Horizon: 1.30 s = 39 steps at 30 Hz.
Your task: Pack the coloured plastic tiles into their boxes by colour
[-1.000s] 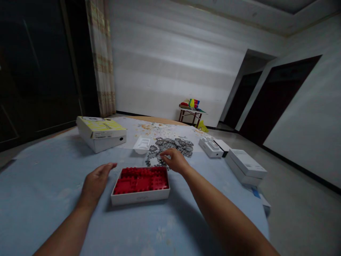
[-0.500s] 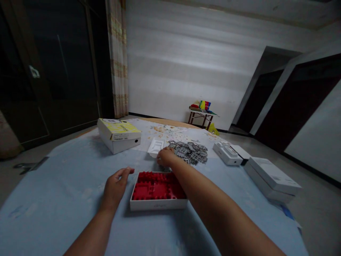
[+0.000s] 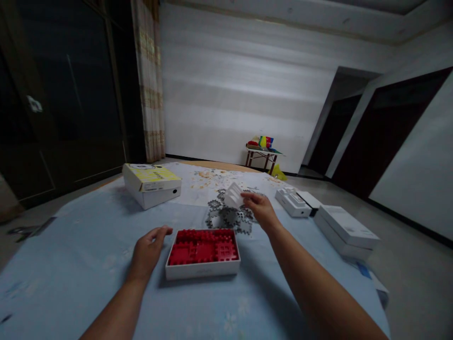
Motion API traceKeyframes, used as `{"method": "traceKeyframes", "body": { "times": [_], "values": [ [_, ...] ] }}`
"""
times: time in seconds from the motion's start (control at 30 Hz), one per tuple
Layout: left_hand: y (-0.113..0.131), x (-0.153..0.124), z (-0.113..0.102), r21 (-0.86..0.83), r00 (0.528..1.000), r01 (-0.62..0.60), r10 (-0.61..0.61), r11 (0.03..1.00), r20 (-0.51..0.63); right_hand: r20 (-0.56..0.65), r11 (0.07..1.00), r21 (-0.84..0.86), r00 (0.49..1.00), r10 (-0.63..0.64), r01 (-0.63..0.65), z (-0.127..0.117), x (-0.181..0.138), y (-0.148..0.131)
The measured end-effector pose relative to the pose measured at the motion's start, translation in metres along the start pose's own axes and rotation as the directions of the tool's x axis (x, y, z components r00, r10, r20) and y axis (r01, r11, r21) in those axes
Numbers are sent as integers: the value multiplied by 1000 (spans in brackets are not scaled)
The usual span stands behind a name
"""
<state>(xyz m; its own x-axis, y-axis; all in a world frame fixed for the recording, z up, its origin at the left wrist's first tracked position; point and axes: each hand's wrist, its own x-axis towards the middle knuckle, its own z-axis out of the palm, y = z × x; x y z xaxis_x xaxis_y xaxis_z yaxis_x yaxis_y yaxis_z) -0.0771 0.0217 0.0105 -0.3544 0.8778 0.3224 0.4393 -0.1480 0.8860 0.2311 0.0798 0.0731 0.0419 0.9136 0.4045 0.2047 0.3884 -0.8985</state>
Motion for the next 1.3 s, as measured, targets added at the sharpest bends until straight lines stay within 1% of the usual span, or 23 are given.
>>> {"method": "traceKeyframes", "body": {
  "times": [0.07, 0.1, 0.17, 0.27, 0.33, 0.37, 0.4, 0.47, 0.53, 0.6, 0.67, 0.8, 0.87, 0.93, 0.97, 1.03, 1.13, 1.2, 1.3],
  "values": [
    [1, 0, 0, 18, 1000, 16, -16, 1000, 0, -70, 964, 260, 994, 84, -63, -22, -13, 2],
    [2, 0, 0, 30, 1000, 20, -20, 999, 5, -100, 927, 370, 989, 112, -67, -32, -19, 3],
    [5, -1, -1, 58, 1000, 18, -19, 998, 18, -147, 845, 531, 976, 158, -57, -49, -30, 5],
    [9, -1, -2, 107, 999, 8, -12, 994, 39, -157, 740, 667, 953, 258, -91, -72, -46, 15],
    [10, -1, -2, 133, 999, -1, -5, 991, 45, -144, 695, 705, 930, 339, -144, -83, -55, 27],
    [10, -1, -2, 141, 999, -12, 6, 990, 46, -150, 709, 683, 916, 372, -176, -87, -60, 34],
    [9, 0, -3, 146, 999, -25, 18, 989, 44, -170, 747, 631, 901, 398, -211, -91, -64, 42],
    [10, -1, -3, 158, 999, -40, 34, 987, 41, -232, 839, 470, 878, 418, -275, -96, -69, 59],
    [11, -1, -4, 174, 999, -31, 25, 984, 36, -280, 892, 315, 866, 413, -324, -100, -72, 73],
    [12, -3, -6, 187, 999, -24, 16, 982, 41, -304, 911, 214, 862, 405, -352, -104, -73, 84],
    [13, -4, -7, 193, 998, -33, 24, 981, 52, -330, 928, 85, 869, 370, -363, -109, -72, 90],
    [10, -3, -6, 183, 999, -24, 15, 983, 53, -362, 936, -140, 896, 256, -323, -116, -68, 90],
    [8, -2, -5, 171, 999, -5, -4, 985, 48, -309, 926, -277, 937, 165, -254, -115, -64, 88],
    [6, -1, -3, 159, 999, 11, -19, 987, 49, -182, 888, -432, 980, 82, -155, -111, -59, 87],
    [5, -1, -2, 155, 998, 16, -24, 988, 50, -107, 864, -492, 992, 63, -107, -109, -57, 86],
    [4, 0, -1, 151, 999, 14, -22, 988, 50, 9, 841, -538, 997, 71, -55, -104, -53, 86],
    [3, 0, 0, 133, 999, -3, -3, 991, 47, 96, 854, -519, 991, 91, -28, -104, -50, 82],
    [3, -1, 1, 105, 999, -6, 0, 994, 54, 108, 876, -479, 988, 111, -45, -107, -51, 77],
    [3, -3, 2, 76, 998, -4, 0, 997, 60, 66, 926, -358, 987, 148, -115, -112, -54, 62]
  ]
}}
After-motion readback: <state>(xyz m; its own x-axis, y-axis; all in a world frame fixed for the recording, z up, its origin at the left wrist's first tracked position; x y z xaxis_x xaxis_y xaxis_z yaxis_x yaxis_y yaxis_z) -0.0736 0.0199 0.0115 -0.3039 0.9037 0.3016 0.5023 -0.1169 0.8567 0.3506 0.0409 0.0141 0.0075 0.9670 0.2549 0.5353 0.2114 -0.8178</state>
